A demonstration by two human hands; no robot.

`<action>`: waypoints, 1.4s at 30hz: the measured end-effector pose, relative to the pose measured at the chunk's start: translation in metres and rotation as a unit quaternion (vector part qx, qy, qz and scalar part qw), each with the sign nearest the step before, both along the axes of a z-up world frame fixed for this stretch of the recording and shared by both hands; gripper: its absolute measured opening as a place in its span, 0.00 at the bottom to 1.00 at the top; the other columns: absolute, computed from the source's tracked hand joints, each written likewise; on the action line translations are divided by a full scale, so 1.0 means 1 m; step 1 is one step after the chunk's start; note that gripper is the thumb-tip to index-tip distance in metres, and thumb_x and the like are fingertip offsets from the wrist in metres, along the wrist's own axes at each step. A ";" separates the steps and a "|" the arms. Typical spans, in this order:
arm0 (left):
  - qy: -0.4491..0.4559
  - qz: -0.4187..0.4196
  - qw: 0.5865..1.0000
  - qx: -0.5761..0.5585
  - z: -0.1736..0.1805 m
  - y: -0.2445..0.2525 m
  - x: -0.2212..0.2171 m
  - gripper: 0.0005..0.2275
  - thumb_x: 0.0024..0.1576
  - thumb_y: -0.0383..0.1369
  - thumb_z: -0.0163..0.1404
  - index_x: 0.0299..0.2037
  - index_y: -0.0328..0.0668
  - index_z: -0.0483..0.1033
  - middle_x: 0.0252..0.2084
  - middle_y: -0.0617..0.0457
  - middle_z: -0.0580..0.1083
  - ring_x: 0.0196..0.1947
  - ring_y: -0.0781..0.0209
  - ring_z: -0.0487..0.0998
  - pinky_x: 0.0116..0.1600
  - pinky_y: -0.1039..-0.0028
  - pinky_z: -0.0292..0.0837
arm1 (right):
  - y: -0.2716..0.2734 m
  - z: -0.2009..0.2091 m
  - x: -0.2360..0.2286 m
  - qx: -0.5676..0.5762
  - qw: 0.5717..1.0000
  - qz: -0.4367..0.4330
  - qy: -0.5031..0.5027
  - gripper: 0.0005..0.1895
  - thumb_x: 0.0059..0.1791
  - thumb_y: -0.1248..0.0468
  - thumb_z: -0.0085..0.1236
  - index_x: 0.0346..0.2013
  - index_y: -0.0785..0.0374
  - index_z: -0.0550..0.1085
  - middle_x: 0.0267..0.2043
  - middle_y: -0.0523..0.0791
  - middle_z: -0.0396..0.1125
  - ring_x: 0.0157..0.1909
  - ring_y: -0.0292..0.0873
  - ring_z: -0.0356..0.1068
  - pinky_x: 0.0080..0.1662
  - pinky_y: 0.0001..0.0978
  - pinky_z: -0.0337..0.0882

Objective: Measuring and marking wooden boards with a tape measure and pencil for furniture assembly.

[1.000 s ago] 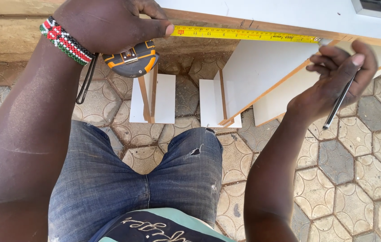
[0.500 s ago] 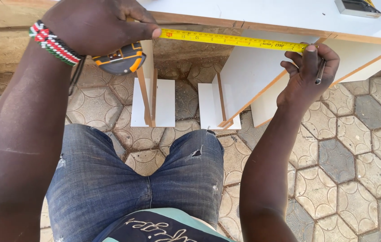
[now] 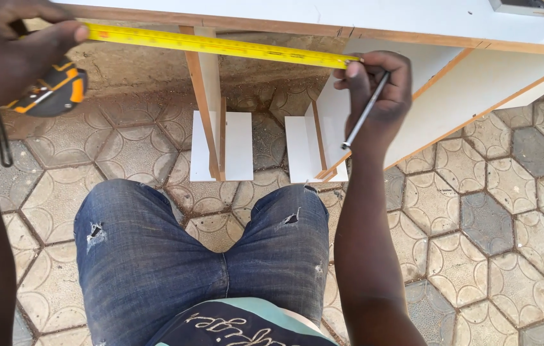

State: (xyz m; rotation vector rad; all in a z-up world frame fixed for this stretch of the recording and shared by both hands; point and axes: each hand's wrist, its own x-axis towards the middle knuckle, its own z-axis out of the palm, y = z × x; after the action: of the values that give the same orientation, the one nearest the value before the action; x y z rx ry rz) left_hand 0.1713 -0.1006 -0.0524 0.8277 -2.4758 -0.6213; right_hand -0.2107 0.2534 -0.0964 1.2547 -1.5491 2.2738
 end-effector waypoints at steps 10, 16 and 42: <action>0.074 -0.083 0.993 -0.036 -0.024 -0.018 0.021 0.11 1.04 0.28 0.66 0.71 0.21 0.89 0.40 0.42 0.76 0.29 0.59 0.65 0.31 0.68 0.56 | -0.026 0.003 0.007 -0.002 0.995 -0.078 0.060 0.09 0.65 0.62 0.70 0.52 0.63 0.77 0.47 0.48 0.73 0.44 0.49 0.86 0.44 0.35 0.86; 0.072 -0.087 0.989 -0.096 -0.028 -0.022 0.012 0.12 1.00 0.30 0.69 0.64 0.25 0.92 0.37 0.46 0.78 0.32 0.62 0.70 0.36 0.70 0.57 | -0.032 0.000 0.001 -0.019 0.996 -0.078 0.050 0.11 0.64 0.61 0.71 0.50 0.62 0.76 0.47 0.48 0.72 0.41 0.49 0.83 0.44 0.37 0.85; 0.036 -0.016 0.998 0.052 -0.016 -0.024 0.006 0.14 0.97 0.43 0.64 0.67 0.40 0.88 0.24 0.53 0.63 0.23 0.66 0.57 0.28 0.70 0.47 | -0.044 -0.007 0.001 -0.067 0.995 -0.059 0.034 0.12 0.62 0.60 0.72 0.50 0.64 0.78 0.47 0.49 0.73 0.38 0.54 0.82 0.44 0.41 0.87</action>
State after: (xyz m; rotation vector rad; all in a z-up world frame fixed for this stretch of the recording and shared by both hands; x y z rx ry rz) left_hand 0.1773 -0.1250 -0.0684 0.7904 -2.4133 -0.7846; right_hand -0.2095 0.2095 -0.1034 1.1625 -1.3825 2.1971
